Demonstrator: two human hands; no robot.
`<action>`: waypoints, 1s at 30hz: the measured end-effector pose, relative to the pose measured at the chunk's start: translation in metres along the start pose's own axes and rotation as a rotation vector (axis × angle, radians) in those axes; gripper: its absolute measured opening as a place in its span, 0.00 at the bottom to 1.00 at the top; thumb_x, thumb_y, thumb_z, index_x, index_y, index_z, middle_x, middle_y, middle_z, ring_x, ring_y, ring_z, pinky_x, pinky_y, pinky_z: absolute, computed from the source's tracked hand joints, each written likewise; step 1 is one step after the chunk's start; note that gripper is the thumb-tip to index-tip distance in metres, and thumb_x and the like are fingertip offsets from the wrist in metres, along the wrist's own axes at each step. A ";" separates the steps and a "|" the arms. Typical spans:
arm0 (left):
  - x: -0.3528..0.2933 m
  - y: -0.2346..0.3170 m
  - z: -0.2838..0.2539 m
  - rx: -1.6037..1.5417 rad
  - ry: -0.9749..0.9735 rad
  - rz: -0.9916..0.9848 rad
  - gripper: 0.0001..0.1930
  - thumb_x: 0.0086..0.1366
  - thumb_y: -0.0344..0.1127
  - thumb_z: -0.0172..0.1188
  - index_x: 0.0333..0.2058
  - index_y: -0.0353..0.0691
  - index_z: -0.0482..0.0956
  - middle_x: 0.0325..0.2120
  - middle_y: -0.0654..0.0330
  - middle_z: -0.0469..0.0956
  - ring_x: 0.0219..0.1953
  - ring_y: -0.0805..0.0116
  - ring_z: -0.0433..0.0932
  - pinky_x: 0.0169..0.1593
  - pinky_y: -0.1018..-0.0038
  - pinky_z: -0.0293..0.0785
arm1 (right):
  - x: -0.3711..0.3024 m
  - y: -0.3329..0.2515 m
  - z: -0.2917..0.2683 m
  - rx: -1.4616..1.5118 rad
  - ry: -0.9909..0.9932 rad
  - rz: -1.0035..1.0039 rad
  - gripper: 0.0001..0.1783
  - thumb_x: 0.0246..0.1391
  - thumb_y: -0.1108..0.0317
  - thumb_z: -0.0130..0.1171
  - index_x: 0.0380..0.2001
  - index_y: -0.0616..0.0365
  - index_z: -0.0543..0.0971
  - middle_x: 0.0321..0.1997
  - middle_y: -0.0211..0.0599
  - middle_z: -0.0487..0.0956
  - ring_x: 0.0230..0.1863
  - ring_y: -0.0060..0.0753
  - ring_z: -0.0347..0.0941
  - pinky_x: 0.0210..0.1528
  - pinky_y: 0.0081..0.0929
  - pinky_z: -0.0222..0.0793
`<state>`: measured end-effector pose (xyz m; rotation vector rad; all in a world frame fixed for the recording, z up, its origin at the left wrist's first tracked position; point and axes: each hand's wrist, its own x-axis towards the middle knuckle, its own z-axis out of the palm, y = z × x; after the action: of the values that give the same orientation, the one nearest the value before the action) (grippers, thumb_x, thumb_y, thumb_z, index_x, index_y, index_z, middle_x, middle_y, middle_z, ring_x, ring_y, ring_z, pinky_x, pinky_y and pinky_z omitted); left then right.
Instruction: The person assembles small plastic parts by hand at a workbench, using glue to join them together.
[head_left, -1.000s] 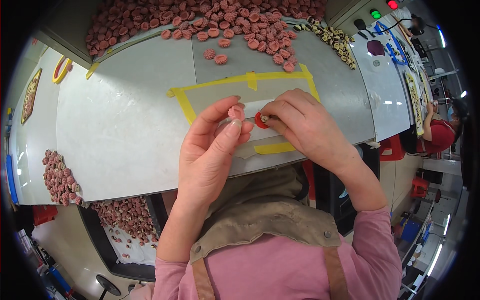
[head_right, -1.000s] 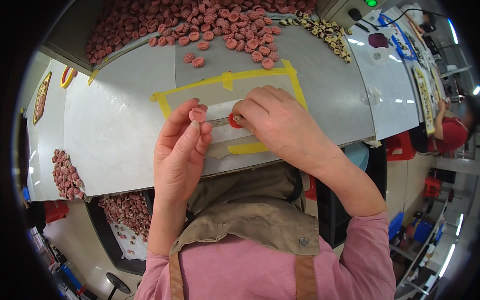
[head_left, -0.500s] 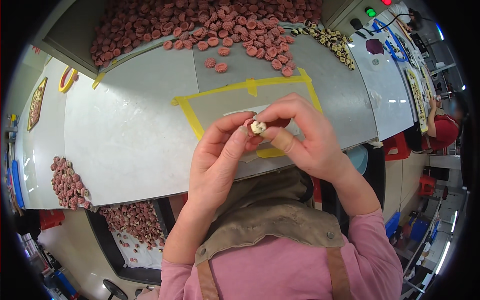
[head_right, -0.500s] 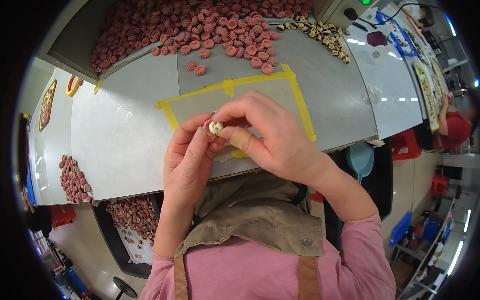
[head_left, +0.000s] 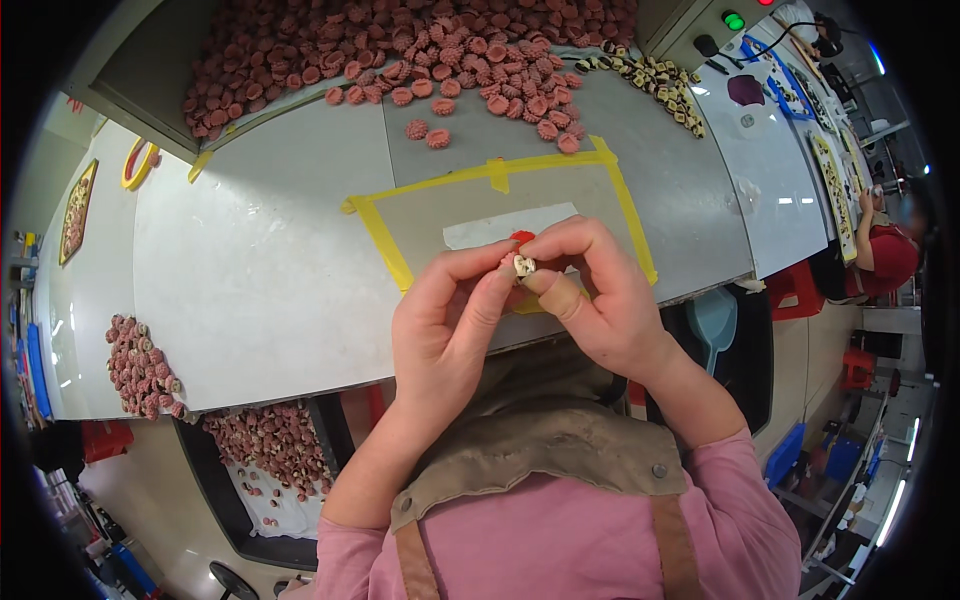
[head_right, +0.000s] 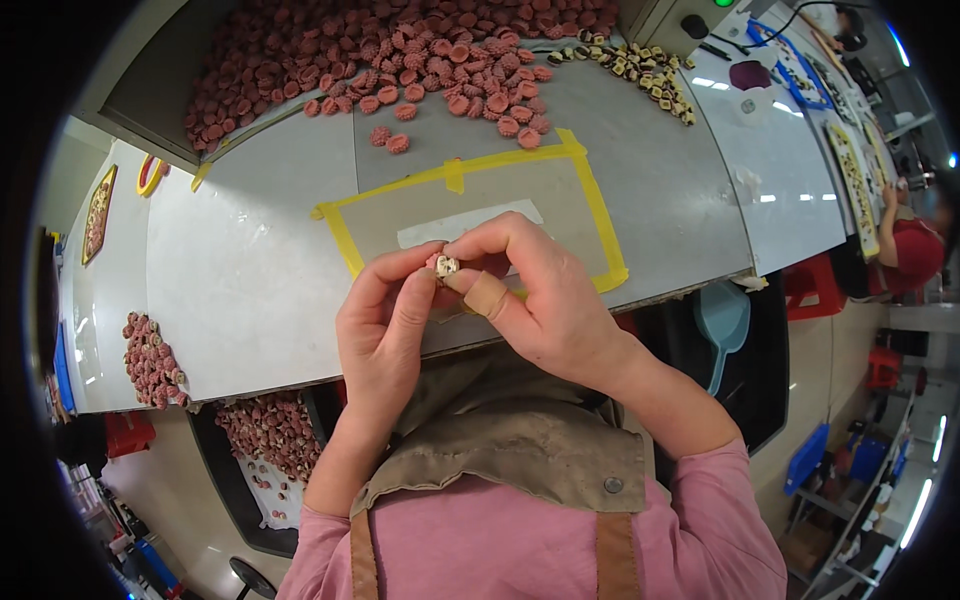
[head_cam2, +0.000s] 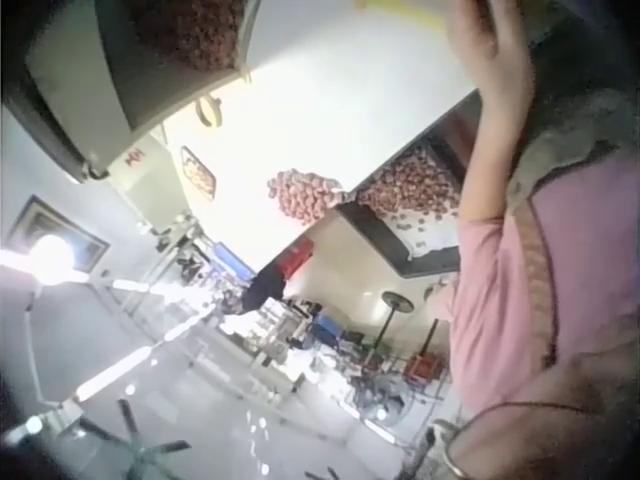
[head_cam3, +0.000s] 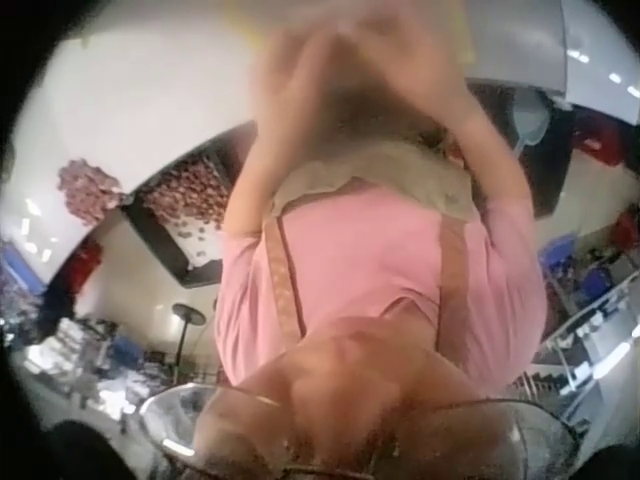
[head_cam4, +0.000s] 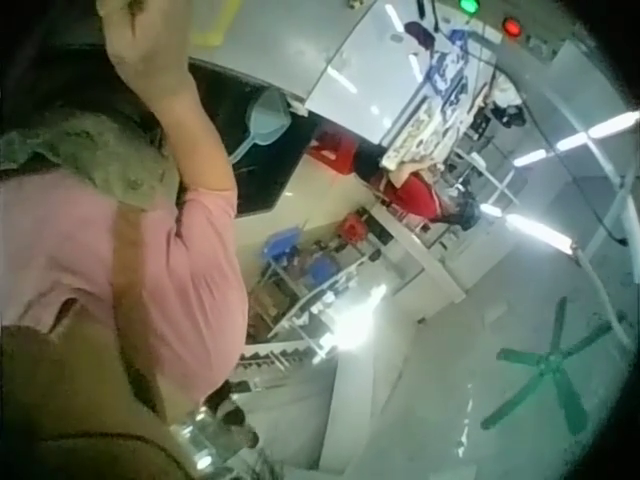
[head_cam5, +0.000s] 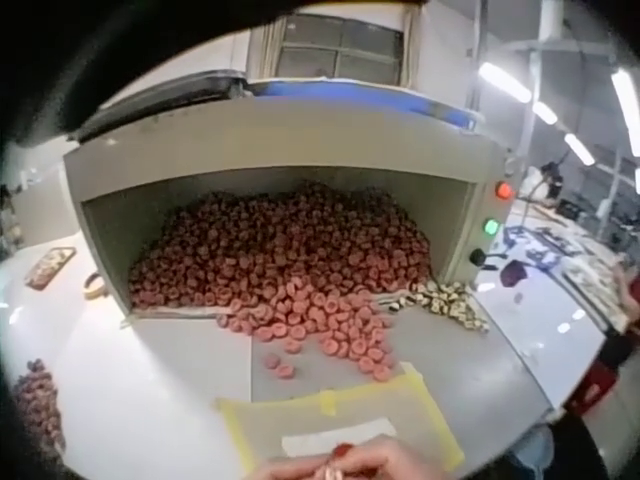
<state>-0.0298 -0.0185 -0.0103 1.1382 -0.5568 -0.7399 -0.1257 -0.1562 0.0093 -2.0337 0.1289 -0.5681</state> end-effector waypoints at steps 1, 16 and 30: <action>-0.001 -0.003 0.001 0.052 0.016 0.072 0.12 0.69 0.29 0.52 0.48 0.30 0.73 0.47 0.55 0.76 0.46 0.73 0.76 0.50 0.76 0.74 | -0.001 -0.001 -0.001 0.019 -0.016 0.053 0.12 0.55 0.72 0.61 0.41 0.59 0.72 0.38 0.39 0.75 0.38 0.36 0.72 0.40 0.29 0.69; -0.001 0.007 0.003 -0.108 -0.032 -0.013 0.25 0.65 0.26 0.54 0.59 0.34 0.58 0.38 0.55 0.76 0.42 0.72 0.76 0.47 0.76 0.74 | 0.015 0.002 -0.015 -0.234 -0.141 -0.284 0.18 0.45 0.69 0.68 0.39 0.56 0.73 0.39 0.34 0.73 0.41 0.38 0.70 0.43 0.30 0.69; 0.000 0.002 0.002 0.264 0.075 0.091 0.20 0.59 0.25 0.61 0.50 0.33 0.70 0.35 0.57 0.77 0.37 0.72 0.78 0.42 0.77 0.76 | 0.017 0.009 -0.009 -0.343 -0.072 -0.352 0.22 0.41 0.75 0.69 0.42 0.55 0.74 0.39 0.34 0.75 0.38 0.39 0.71 0.40 0.32 0.68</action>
<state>-0.0312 -0.0191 -0.0080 1.3695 -0.6517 -0.5534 -0.1141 -0.1735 0.0114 -2.4288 -0.1921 -0.7280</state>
